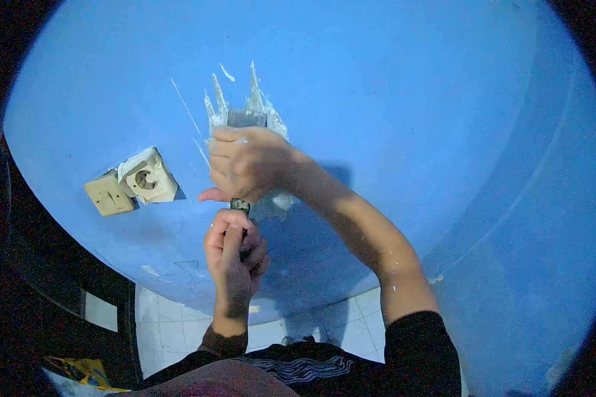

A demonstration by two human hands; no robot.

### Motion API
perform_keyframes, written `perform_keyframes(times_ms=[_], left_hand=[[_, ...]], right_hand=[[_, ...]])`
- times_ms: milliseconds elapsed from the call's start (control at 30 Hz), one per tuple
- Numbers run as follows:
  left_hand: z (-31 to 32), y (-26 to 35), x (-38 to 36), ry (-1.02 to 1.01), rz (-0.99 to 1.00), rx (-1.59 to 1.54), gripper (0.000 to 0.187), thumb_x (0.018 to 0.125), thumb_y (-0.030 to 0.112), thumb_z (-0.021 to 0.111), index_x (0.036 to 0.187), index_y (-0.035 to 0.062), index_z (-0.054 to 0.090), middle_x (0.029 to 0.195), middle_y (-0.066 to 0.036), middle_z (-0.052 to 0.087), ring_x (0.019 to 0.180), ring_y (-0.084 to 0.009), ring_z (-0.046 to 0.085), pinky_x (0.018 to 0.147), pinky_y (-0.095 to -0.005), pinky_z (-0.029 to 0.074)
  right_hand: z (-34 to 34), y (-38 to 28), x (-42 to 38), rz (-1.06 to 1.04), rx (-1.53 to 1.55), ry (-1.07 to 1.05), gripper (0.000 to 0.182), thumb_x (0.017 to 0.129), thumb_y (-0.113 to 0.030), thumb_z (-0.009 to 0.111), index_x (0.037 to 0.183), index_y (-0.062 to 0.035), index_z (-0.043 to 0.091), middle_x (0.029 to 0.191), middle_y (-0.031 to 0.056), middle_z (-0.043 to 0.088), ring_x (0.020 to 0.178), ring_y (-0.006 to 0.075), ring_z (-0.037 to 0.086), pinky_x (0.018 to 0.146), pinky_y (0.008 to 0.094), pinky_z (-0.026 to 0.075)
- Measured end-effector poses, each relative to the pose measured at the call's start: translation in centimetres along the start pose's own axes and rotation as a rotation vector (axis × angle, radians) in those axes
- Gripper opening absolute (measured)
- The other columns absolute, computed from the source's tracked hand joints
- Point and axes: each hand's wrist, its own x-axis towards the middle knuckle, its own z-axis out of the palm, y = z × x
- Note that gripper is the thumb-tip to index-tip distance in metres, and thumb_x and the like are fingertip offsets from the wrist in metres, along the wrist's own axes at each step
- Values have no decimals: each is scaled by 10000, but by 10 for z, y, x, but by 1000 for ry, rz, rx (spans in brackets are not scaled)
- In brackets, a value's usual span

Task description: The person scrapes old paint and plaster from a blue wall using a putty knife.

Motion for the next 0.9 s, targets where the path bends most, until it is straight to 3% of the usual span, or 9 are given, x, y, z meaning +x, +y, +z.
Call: perform_keyframes(times_ms=[400, 467, 567, 667, 900], left_hand=[[3, 9, 5, 0, 36, 23, 165, 1028, 205, 455, 933, 77, 497, 640, 21, 376, 413, -43, 292, 324, -207, 233], [2, 20, 7, -74, 7, 5, 244, 1054, 223, 422, 1067, 28, 569, 658, 28, 372, 426, -43, 321, 346, -215, 255], [7, 3, -7, 37, -29, 9, 270, 1030, 236, 474, 1192, 35, 556, 646, 35, 359, 420, -36, 288, 334, -211, 232], [-3, -10, -11, 8, 33, 45, 334, 1027, 248, 488, 1272, 25, 539, 648, 37, 356, 421, -35, 287, 338, -212, 232], [9, 7, -2, 24, -5, 24, 272, 1029, 228, 473, 1175, 22, 574, 652, 33, 367, 413, -37, 279, 335, -213, 232]], right_hand=[[-2, 6, 1, 37, 50, -11, 464, 716, -347, 772, 526, -109, 421, 573, -4, 381, 559, 182, 422, 569, 303, 378], [-5, 10, 3, 35, 31, -8, 464, 714, -351, 769, 523, -109, 422, 565, -7, 378, 554, 185, 420, 569, 302, 382], [-5, -5, -4, -3, -24, -81, 452, 711, -353, 759, 524, -111, 426, 563, -7, 378, 550, 186, 422, 566, 301, 383], [2, -5, -9, 12, 91, -91, 432, 691, -330, 759, 525, -108, 428, 561, -6, 373, 554, 182, 428, 567, 300, 383], [-3, 4, -2, -10, 58, -18, 468, 737, -337, 764, 523, -104, 419, 557, -5, 361, 553, 177, 416, 558, 304, 373]])
